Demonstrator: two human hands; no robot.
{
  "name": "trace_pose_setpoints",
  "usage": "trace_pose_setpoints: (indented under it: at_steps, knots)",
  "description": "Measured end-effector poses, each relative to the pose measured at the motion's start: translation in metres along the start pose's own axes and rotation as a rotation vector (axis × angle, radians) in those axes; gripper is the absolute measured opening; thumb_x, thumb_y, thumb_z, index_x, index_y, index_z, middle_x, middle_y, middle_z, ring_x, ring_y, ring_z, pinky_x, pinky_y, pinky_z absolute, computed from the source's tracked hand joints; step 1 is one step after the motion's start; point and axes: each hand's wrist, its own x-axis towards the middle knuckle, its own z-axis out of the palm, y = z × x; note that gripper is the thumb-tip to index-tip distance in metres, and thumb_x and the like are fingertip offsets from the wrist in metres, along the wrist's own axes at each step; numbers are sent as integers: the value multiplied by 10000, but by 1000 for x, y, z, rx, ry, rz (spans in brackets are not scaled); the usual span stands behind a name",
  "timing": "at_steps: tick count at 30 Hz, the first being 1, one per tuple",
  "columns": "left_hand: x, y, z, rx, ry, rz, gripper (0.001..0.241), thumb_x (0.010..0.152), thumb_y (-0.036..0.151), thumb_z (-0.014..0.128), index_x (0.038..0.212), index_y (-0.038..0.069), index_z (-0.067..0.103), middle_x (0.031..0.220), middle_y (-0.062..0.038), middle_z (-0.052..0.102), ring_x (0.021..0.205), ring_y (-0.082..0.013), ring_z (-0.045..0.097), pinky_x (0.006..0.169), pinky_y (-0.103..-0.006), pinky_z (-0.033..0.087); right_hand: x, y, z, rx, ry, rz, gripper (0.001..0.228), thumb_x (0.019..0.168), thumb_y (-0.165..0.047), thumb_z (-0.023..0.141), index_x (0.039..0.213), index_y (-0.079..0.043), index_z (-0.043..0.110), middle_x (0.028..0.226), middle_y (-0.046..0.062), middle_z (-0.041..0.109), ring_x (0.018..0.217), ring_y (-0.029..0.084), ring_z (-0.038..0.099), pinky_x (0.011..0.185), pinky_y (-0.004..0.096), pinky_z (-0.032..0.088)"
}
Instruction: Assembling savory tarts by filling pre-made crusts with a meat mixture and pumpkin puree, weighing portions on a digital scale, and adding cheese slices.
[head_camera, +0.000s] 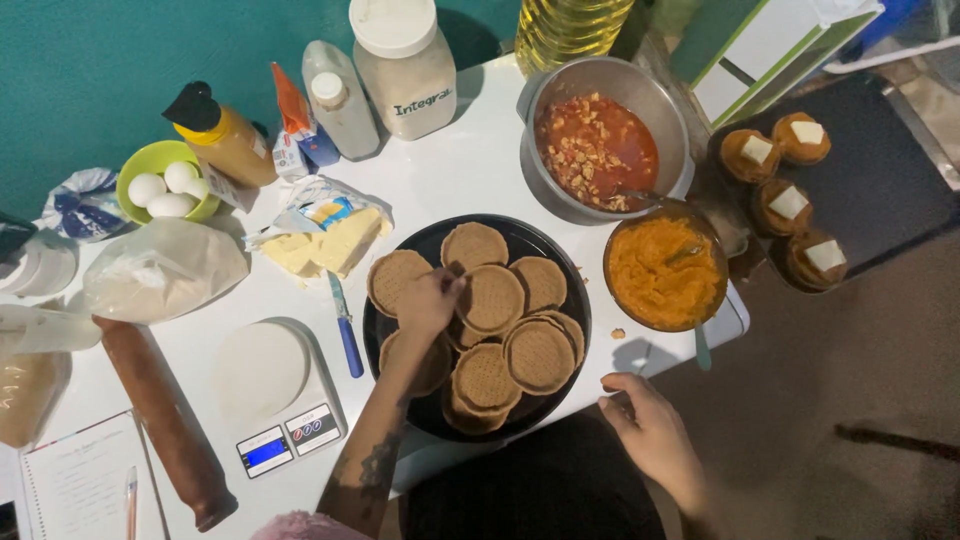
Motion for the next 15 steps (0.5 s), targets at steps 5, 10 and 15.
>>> trace_pose_setpoints:
  at_steps: [5,10,15]
  knots:
    - [29,16,8,-90,71,122,268,896,327,697,1072,125,706,1019,-113,757,901,-327,729,770,-464,572,6,15,-3,-21,-8,24,314,914,-280,683,1186,-122,676,1101,69,746,940,193,759,800,361,588]
    - [50,3,30,193,-127,115,243,871,344,758,1035,164,743,975,-155,742,914,-363,715,781,-481,572,31,1,-4,69,22,101,296,945,-279,672,1180,-105,719,1039,93,806,880,246,761,814,362,579]
    - [69,-29,38,0,180,39,213,876,281,755,986,100,730,914,-157,747,874,-371,713,758,-488,554,99,16,26,73,136,-51,223,946,-198,648,1130,-91,713,1103,86,772,1021,195,747,851,326,591]
